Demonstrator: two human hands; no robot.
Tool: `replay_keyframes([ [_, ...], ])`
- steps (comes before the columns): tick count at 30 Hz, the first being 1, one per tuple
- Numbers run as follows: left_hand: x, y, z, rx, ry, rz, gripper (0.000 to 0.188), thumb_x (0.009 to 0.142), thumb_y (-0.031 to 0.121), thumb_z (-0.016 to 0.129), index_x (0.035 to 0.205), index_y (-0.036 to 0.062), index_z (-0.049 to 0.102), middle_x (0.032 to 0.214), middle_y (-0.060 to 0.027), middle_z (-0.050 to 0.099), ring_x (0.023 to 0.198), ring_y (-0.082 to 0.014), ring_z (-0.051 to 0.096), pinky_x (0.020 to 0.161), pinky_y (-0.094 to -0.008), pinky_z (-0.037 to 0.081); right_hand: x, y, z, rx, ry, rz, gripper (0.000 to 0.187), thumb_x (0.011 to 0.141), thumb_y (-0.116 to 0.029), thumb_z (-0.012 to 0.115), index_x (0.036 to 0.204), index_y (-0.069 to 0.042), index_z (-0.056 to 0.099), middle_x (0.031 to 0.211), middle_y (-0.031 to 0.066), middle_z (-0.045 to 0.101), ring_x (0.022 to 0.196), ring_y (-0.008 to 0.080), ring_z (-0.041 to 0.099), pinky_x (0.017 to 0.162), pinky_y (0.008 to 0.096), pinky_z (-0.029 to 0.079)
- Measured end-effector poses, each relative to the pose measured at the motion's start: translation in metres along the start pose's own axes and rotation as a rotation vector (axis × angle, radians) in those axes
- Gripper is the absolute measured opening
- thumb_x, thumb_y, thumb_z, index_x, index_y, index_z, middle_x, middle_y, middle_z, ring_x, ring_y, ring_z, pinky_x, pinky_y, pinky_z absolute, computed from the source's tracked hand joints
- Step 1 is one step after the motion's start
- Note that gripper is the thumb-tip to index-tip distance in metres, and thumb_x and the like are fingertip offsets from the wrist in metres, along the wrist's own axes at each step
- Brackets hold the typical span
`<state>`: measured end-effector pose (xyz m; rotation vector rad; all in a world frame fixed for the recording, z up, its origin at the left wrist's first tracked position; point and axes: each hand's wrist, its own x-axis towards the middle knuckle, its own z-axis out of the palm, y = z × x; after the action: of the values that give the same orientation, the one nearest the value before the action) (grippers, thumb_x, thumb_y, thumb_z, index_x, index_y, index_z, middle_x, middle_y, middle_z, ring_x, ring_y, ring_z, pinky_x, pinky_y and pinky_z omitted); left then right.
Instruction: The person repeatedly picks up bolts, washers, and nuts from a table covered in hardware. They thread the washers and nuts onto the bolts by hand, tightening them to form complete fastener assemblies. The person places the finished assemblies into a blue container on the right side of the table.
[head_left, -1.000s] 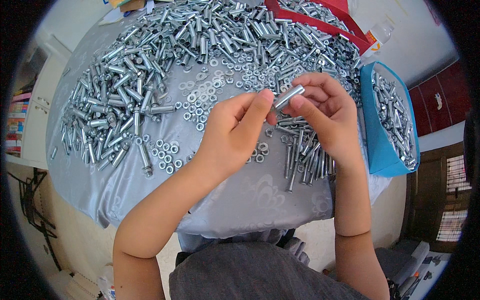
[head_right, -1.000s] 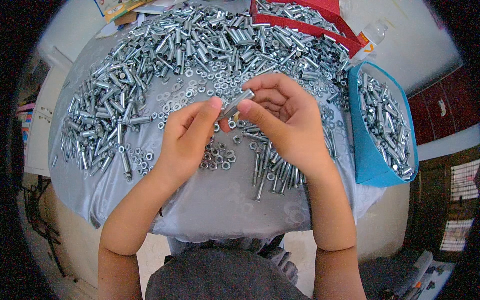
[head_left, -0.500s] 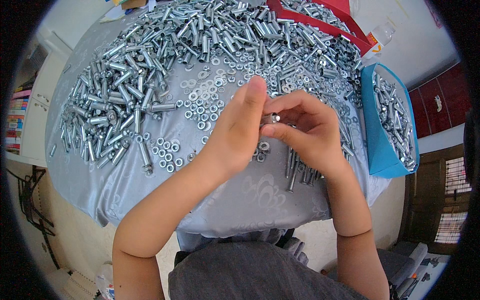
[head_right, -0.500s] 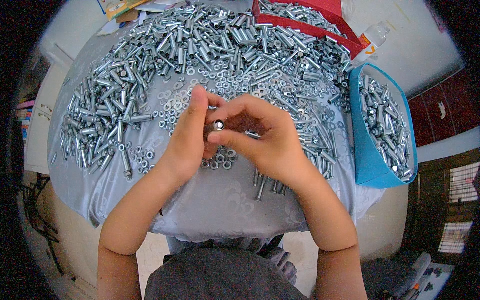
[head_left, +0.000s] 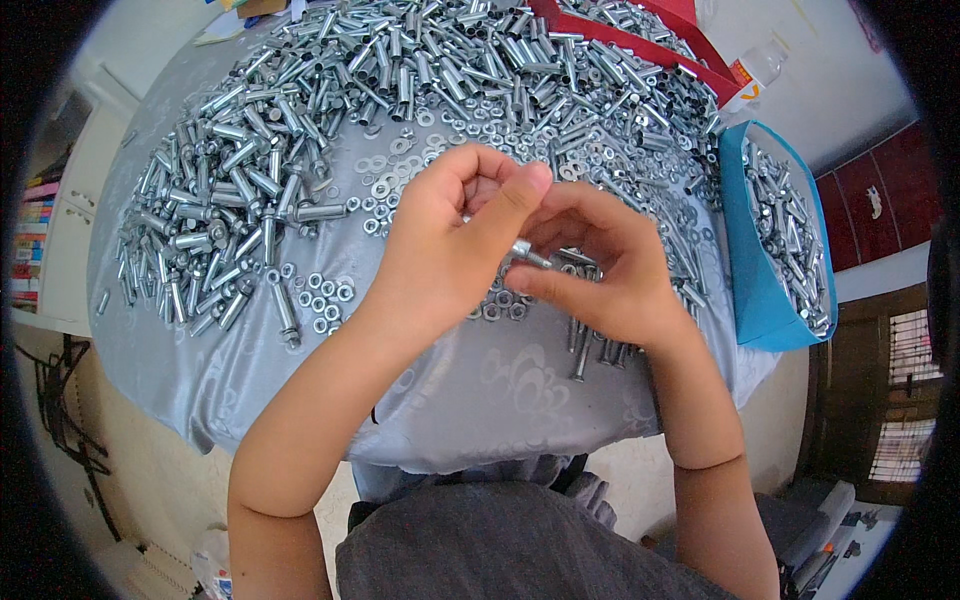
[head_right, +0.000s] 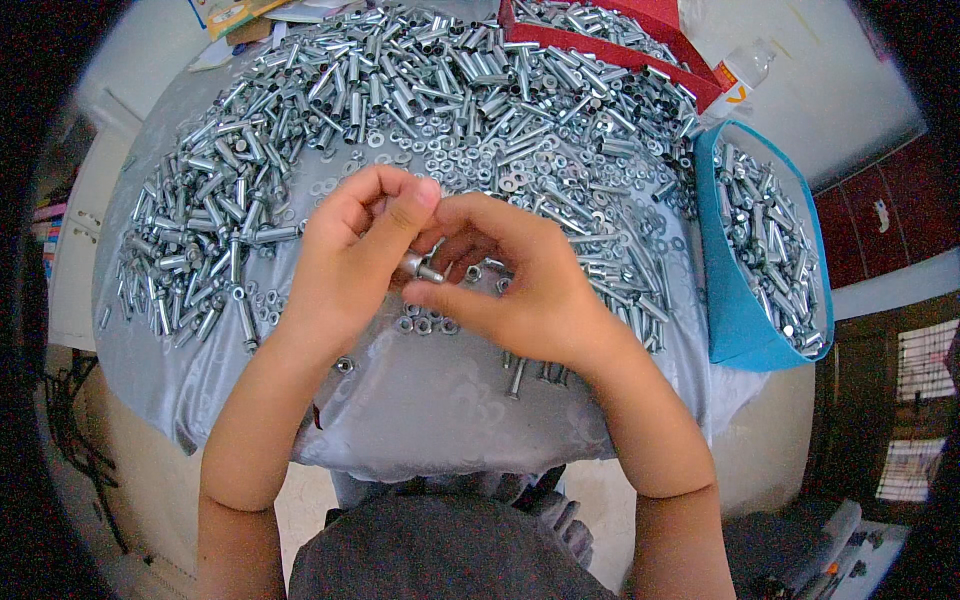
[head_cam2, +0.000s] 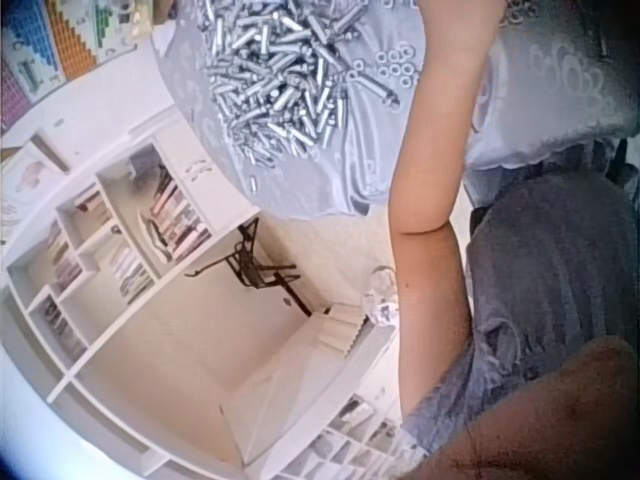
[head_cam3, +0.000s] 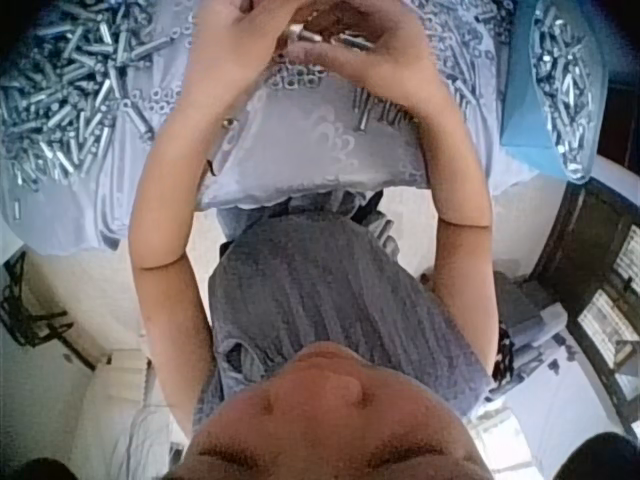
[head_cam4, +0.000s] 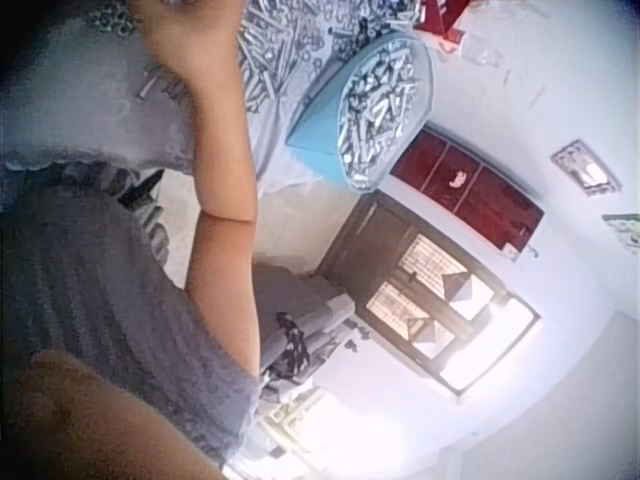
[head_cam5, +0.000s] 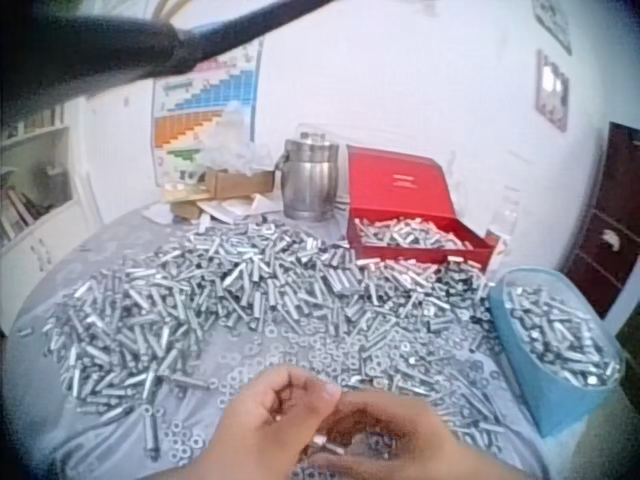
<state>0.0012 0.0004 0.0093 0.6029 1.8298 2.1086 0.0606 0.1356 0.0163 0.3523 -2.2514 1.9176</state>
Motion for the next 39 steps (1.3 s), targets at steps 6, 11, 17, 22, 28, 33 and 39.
replay_keyframes([
  [6,0.002,0.0,-0.001,-0.051,0.037,-0.059,0.029,0.085,0.03,0.054,0.074,0.0032,0.053,0.059,0.0059,0.042,0.054,-0.0012,0.034,0.047,-0.0184,0.027,0.0,-0.004,-0.003,0.034,0.103,0.088,0.018,0.074,-0.001,0.065,0.09,0.002,0.056,0.082,0.0059,0.061,0.074,0.0101,0.059,0.065,0.0216,0.049],
  [11,-0.002,0.0,0.006,0.052,-0.046,-0.02,0.041,0.086,0.037,0.05,0.064,0.0027,0.054,0.057,0.0054,0.042,0.054,-0.0022,0.034,0.047,-0.0198,0.027,0.002,-0.009,-0.01,0.049,0.163,0.115,0.014,0.074,-0.002,0.065,0.086,0.001,0.059,0.079,0.0055,0.062,0.073,0.0095,0.058,0.065,0.0211,0.047],
  [17,-0.002,0.009,0.0,0.007,-0.108,-0.219,0.048,0.084,0.046,0.05,0.058,0.0053,0.05,0.05,0.0051,0.039,0.044,-0.0029,0.032,0.041,-0.0199,0.024,0.004,-0.012,-0.009,0.021,0.233,0.052,0.012,0.073,-0.004,0.067,0.083,0.0,0.061,0.077,0.0036,0.061,0.07,0.008,0.057,0.063,0.0201,0.045],
  [22,0.005,0.013,-0.01,-0.193,0.043,-0.379,0.05,0.082,0.05,0.049,0.054,0.0092,0.041,0.046,0.0052,0.032,0.038,-0.0043,0.024,0.037,-0.0215,0.019,0.004,-0.013,-0.02,-0.286,0.113,0.159,0.019,0.068,-0.01,0.071,0.082,-0.003,0.061,0.07,0.0032,0.058,0.061,0.0086,0.054,0.056,0.0224,0.042],
  [28,0.006,0.009,-0.011,-0.251,0.094,-0.378,0.043,0.083,0.042,0.05,0.055,0.0151,0.032,0.046,0.0069,0.022,0.038,-0.0053,0.016,0.038,-0.0242,0.012,-0.001,-0.011,-0.017,-0.715,-0.347,0.055,0.021,0.068,-0.022,0.067,0.079,-0.005,0.061,0.072,0.0096,0.055,0.067,0.0269,0.055,0.059,0.0357,0.044],
  [33,0.006,0.014,-0.008,-0.229,0.117,-0.351,0.036,0.08,0.032,0.051,0.054,0.0143,0.033,0.046,0.0055,0.026,0.038,-0.0054,0.019,0.038,-0.0242,0.014,-0.003,-0.007,-0.019,-0.71,-0.393,0.036,0.015,0.071,-0.018,0.064,0.078,-0.005,0.061,0.074,0.0093,0.055,0.07,0.0274,0.056,0.062,0.0359,0.045],
  [39,0.005,0.011,-0.007,-0.138,0.068,-0.377,0.037,0.08,0.031,0.05,0.052,0.0135,0.034,0.045,0.004,0.029,0.037,-0.0061,0.023,0.037,-0.0239,0.016,-0.003,-0.006,-0.02,-0.729,-0.391,-0.019,0.013,0.073,-0.015,0.06,0.077,-0.003,0.06,0.075,0.01,0.055,0.073,0.0281,0.056,0.064,0.0362,0.045],
])
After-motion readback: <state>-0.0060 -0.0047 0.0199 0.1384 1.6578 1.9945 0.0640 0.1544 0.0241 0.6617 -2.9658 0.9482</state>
